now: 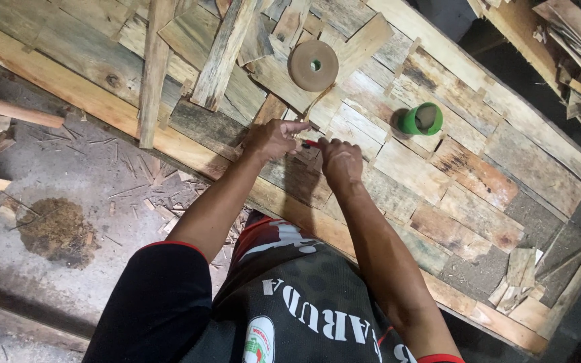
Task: Repairing or assembling a wooden surface by fitting small wood pieces and applying adhesive strips.
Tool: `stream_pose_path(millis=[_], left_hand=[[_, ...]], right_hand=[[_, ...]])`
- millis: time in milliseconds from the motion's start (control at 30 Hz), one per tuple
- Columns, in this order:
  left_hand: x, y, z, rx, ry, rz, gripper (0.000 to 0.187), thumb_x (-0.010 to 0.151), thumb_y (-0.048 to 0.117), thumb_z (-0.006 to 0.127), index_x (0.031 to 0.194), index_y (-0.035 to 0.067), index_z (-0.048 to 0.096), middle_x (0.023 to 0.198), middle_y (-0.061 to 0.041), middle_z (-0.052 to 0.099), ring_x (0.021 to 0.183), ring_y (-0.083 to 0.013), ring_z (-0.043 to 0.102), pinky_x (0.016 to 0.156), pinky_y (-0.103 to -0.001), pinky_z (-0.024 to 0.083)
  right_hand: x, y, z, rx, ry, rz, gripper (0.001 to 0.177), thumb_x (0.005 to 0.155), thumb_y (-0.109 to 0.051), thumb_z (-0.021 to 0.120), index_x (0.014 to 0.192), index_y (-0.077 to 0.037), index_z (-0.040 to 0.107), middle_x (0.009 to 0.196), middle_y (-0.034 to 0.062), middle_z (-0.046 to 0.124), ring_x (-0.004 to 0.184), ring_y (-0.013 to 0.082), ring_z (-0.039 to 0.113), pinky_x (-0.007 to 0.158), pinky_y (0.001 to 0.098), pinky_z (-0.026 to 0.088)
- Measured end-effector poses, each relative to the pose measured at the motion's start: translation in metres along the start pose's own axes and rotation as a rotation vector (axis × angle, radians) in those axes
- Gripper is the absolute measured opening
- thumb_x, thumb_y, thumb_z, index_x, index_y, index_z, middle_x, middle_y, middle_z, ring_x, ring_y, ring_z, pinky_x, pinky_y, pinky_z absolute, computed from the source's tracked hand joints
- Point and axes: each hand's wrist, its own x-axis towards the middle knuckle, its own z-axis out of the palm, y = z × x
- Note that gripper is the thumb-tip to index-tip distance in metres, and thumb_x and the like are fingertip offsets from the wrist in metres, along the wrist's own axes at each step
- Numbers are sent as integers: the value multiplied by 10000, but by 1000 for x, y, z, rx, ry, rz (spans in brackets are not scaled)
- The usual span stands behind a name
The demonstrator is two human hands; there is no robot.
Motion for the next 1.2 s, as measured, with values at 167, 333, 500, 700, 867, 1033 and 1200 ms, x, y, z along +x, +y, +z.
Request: stream_pose_path(millis=[167,333,500,700,867,1033,1200], left_hand=[[-28,40,-4,277,85,128,739,811,20,761,1467,247,506,1363,13,685,915,-100,730,708,-240,569],[-28,24,-3,292,304,220,564,774,55,821,1291,71,594,1152,-108,749,871,-191,758,643,-281,652],[-33,-3,-3,143,324,286,360,828,51,787,1134,4,604,1033,-123,758,863,-193,766,634,-296,617],[-58,-11,15,94,334,369,400,856,1,721,1243,1,621,1008,-105,782,815,-164,764,658,-266,618],[-77,2,28,189,336,247,402,924,34,678,1320,70,614,1056,-46,794,709,-172,724,615,-309,581],[-50,-47,53,168,395,453,520,937,-6,670,1432,93,546,997,-80,753,850,-167,732,767,-279,638],[-68,-25,52,116,369,546,683,926,-69,638,1541,107,398,1162,-134,699,945,-212,736,826,-317,647]], right_hand=[[19,9,47,156,222,-101,350,1032,-109,474,1323,-214,637,1051,135,704,747,243,661,701,398,572],[19,19,78,448,417,-171,174,1028,-211,598,1121,-98,692,1007,209,699,830,346,697,740,469,543],[13,7,105,631,174,-155,301,931,-388,702,941,-87,722,825,209,742,747,350,735,683,435,557],[9,-5,110,635,241,-280,298,930,-352,716,937,-54,714,799,220,736,720,351,722,668,433,562],[-3,-8,86,688,417,-325,174,980,-208,652,991,-54,732,886,184,760,742,288,736,656,392,584],[-11,-13,70,1098,411,-332,184,1028,-119,597,1150,-12,683,941,134,764,788,184,731,678,320,590],[-2,-9,87,1428,306,-366,231,1069,-137,595,1206,38,659,922,98,722,788,130,665,693,278,562]])
